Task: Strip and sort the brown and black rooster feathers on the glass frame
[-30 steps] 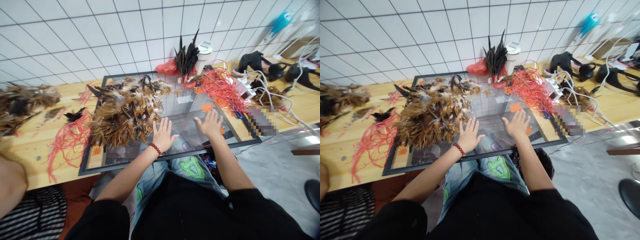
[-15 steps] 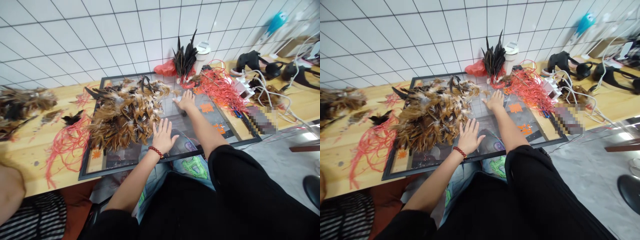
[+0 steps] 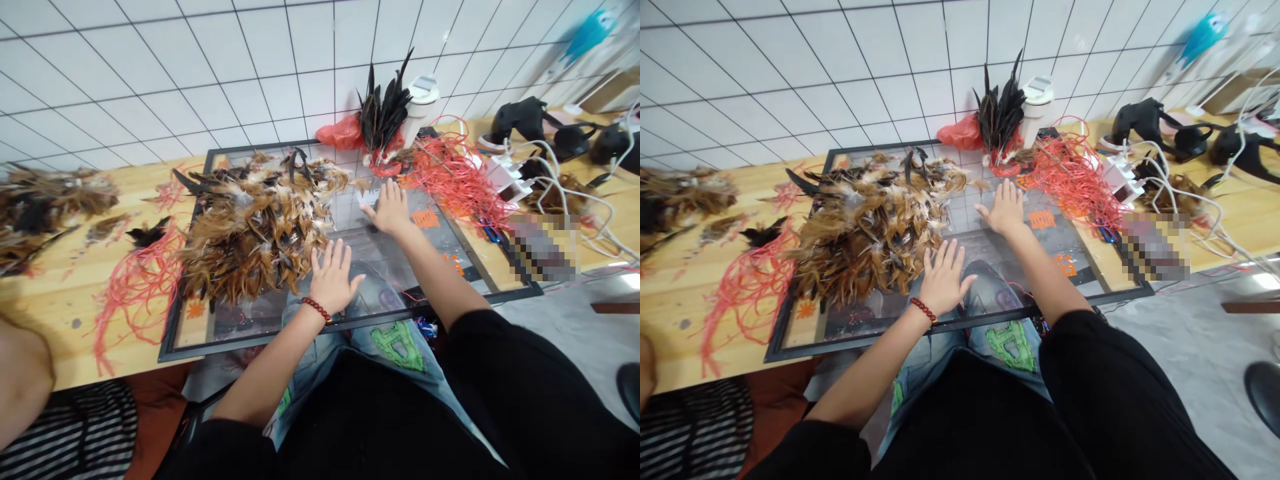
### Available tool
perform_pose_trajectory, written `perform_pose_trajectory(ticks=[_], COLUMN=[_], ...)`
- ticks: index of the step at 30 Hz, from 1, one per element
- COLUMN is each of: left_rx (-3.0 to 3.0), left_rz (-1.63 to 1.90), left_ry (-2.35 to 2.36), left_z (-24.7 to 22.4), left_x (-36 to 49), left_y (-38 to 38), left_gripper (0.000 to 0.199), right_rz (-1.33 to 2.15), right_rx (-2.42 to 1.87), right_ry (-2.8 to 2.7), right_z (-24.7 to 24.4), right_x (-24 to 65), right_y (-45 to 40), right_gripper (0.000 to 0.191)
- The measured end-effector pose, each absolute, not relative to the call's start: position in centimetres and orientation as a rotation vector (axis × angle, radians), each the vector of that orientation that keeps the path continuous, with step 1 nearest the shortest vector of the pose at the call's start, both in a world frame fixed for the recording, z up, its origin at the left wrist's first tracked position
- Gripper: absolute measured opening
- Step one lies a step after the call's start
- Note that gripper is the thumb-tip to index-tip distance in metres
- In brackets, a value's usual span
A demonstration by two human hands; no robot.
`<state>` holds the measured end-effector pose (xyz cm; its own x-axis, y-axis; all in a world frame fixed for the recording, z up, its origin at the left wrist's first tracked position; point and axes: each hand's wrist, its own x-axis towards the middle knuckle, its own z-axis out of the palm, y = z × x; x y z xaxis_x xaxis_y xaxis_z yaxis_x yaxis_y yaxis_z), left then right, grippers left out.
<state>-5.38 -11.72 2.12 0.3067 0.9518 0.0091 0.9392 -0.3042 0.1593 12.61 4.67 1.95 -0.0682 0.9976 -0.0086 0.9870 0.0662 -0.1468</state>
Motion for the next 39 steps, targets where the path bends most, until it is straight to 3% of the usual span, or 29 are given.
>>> perform_pose_trajectory(ticks=[6, 12, 18, 23, 27, 31, 34, 39], left_rx=[2.429, 2.411, 2.412, 2.435, 2.445, 2.458, 2.457, 2.437], left_rz=[0.122, 0.138, 0.153, 0.187, 0.227, 0.244, 0.240, 0.247], left_ry=[1.786, 1.774, 1.772, 1.791, 1.800, 1.803, 1.805, 1.824], left_z=[2.2, 2.3, 2.2, 2.1, 2.1, 1.9, 1.9, 1.7], left_x=[-5.5, -5.6, -5.7, -5.6, -5.5, -5.5, -5.5, -5.5], left_y=[-11.7, -11.6, -11.6, -11.8, -11.9, -11.9, -11.8, -11.7], left_gripper=[0.073, 0.072, 0.075, 0.073, 0.071, 0.070, 0.071, 0.072], right_rz=[0.406, 0.356, 0.101, 0.066, 0.024, -0.227, 0.067, 0.276], right_rx=[-1.936, -2.180, -2.253, -2.508, -2.831, -2.487, -2.195, -2.769], right_ry=[-2.470, -2.163, -2.005, -1.864, -1.591, -1.755, -2.224, -1.884], right_z=[2.5, 1.0, 0.1, 0.0, 1.5, 3.3, 3.2, 5.7], right_x=[4.5, 9.1, 18.0, 25.9, 31.7, 29.3, 24.4, 26.8], right_y=[10.8, 9.9, -3.5, -18.1, -23.6, -19.7, -14.4, -14.7], right_gripper=[0.102, 0.103, 0.103, 0.105, 0.102, 0.087, 0.080, 0.080])
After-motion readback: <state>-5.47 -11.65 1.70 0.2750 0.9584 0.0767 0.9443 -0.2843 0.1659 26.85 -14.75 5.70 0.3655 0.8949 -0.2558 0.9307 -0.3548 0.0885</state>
